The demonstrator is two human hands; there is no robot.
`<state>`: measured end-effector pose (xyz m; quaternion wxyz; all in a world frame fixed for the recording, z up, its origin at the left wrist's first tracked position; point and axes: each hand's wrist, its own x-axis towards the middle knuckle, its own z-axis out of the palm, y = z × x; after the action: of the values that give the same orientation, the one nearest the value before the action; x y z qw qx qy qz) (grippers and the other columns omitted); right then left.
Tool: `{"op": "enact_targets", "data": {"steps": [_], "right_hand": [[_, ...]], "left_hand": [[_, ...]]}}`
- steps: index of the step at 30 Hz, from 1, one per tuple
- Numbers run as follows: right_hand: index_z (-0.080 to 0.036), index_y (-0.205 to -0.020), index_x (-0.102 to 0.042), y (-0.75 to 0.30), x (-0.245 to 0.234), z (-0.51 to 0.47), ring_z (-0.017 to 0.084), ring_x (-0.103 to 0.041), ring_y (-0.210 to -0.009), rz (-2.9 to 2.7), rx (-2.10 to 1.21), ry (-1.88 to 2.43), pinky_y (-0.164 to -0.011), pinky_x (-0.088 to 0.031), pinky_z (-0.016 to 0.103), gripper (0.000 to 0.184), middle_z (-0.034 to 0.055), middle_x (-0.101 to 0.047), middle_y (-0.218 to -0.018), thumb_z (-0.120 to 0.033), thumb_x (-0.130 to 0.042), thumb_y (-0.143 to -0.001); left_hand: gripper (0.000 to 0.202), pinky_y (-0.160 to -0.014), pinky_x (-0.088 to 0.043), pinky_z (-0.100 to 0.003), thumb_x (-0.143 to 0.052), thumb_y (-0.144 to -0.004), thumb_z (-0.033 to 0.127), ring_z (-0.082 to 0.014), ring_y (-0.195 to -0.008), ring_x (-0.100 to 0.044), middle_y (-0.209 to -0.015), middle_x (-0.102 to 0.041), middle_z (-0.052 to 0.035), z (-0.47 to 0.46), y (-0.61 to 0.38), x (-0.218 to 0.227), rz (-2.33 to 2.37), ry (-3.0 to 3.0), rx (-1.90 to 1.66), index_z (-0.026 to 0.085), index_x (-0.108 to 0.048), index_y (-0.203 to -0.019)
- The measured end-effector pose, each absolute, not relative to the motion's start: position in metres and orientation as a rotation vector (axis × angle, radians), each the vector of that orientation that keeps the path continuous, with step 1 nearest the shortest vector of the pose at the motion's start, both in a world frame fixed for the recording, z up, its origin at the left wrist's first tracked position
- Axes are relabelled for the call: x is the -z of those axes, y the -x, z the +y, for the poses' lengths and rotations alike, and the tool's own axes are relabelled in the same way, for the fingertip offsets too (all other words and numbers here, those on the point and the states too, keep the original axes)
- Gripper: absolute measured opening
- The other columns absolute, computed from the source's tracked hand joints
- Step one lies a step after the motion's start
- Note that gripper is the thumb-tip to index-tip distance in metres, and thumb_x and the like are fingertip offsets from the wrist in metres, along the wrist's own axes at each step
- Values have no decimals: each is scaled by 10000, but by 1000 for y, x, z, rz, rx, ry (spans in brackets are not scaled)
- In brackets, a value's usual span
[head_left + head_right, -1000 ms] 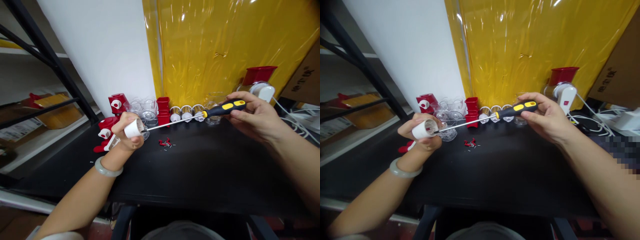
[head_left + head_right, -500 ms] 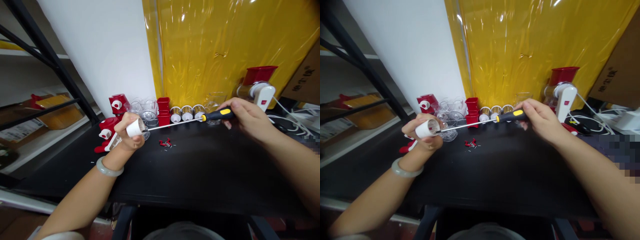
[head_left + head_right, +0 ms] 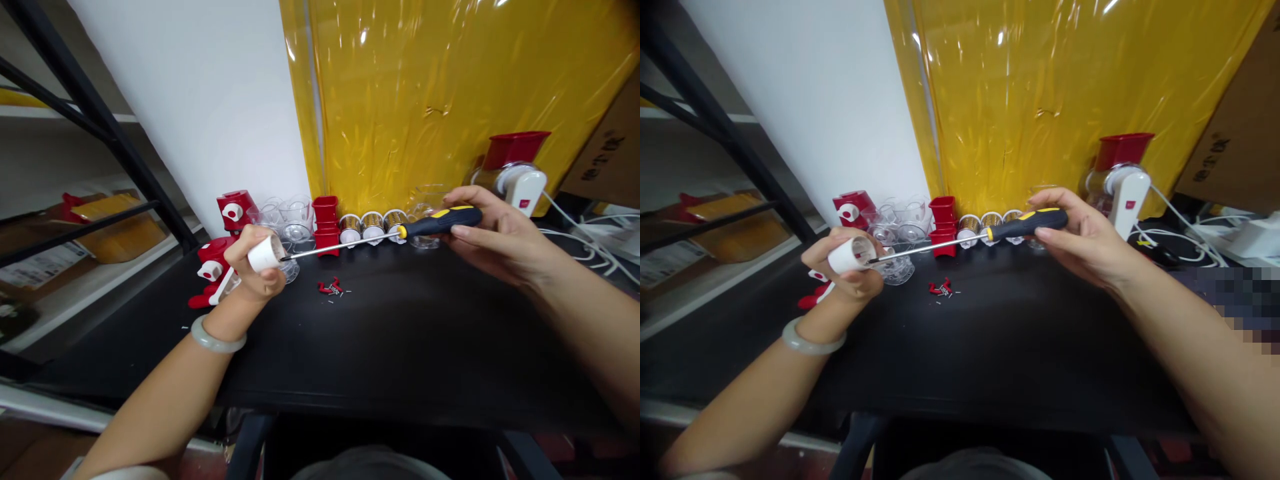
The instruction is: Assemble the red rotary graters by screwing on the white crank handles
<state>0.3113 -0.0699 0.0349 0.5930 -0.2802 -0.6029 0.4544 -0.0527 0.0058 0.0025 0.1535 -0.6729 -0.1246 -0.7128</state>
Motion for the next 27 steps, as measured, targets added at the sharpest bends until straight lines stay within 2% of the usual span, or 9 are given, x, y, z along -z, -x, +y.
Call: {"op": "enact_targets", "data": {"steps": [2, 4, 5, 7, 10, 15, 23, 25, 27], "right_hand": [[-311, -1030, -669, -309, -35, -70, 155, -672, -852, -1416, -999, 649, -810, -559, 277, 376, -14, -667, -973, -391, -858, -714], [-288, -1055, -655, -308, -34, -68, 195, -677, -889, -1444, -900, 664, -804, -557, 327, 415, 23, -669, -1018, -597, -734, -791], [-277, -1070, -646, -309, -33, -68, 206, -678, -855, -1484, -835, 701, -772, -552, 343, 473, 37, -677, -982, -685, -634, -831], [-259, -1049, -637, -310, -32, -66, 196, -645, -689, -1590, -681, 821, -667, -515, 338, 526, 27, -665, -797, -740, -511, -878], [-253, -969, -629, -314, -31, -64, 157, -566, -568, -1674, -540, 890, -595, -463, 306, 410, -13, -595, -653, -653, -576, -898], [-303, -1076, -652, -319, -31, -64, 134, -653, -716, -1596, -673, 835, -699, -544, 279, 290, -10, -645, -931, -488, -720, -863], [-333, -1026, -686, -315, -36, -68, 100, -671, -787, -1377, -1072, 623, -776, -563, 199, 431, -38, -669, -949, -267, -906, -661], [-325, -987, -680, -313, -36, -69, 98, -661, -807, -1362, -1073, 616, -758, -549, 185, 439, -37, -672, -951, -245, -921, -628], [-306, -961, -677, -312, -36, -69, 108, -649, -840, -1375, -1002, 627, -747, -539, 190, 422, -27, -667, -958, -292, -927, -622]], "left_hand": [[539, -504, -424, -338, -554, -847, 733, -148, -495, -506, -636, -536, 33, 4, 51, -6, -228, 1897, 1929, 271, -514, -1123], [483, -510, -432, -309, -522, -918, 654, -134, -527, -523, -685, -554, 25, 1, 49, -10, -126, 1886, 1810, 257, -486, -1191], [471, -516, -436, -291, -508, -939, 631, -124, -542, -527, -701, -555, 27, 0, 48, -12, -105, 1893, 1777, 249, -472, -1211], [468, -522, -436, -258, -496, -957, 616, -105, -557, -522, -716, -551, 33, -1, 46, -14, -82, 1909, 1748, 236, -456, -1229], [486, -522, -439, -251, -510, -944, 641, -94, -549, -516, -726, -556, 39, -2, 45, -12, -107, 1931, 1800, 235, -454, -1205], [510, -521, -455, -279, -540, -907, 682, -105, -549, -523, -721, -560, 34, 1, 45, -8, -110, 1957, 1848, 226, -455, -1118], [481, -517, -461, -283, -533, -918, 654, -115, -553, -540, -741, -556, 33, 1, 46, -7, -125, 1942, 1828, 278, -480, -1214], [488, -514, -462, -285, -557, -896, 670, -118, -542, -543, -730, -559, 35, 2, 46, -6, -128, 1948, 1853, 298, -501, -1206], [502, -515, -465, -285, -568, -882, 684, -119, -536, -544, -714, -560, 40, 2, 45, -5, -139, 1946, 1875, 300, -515, -1199]]}}
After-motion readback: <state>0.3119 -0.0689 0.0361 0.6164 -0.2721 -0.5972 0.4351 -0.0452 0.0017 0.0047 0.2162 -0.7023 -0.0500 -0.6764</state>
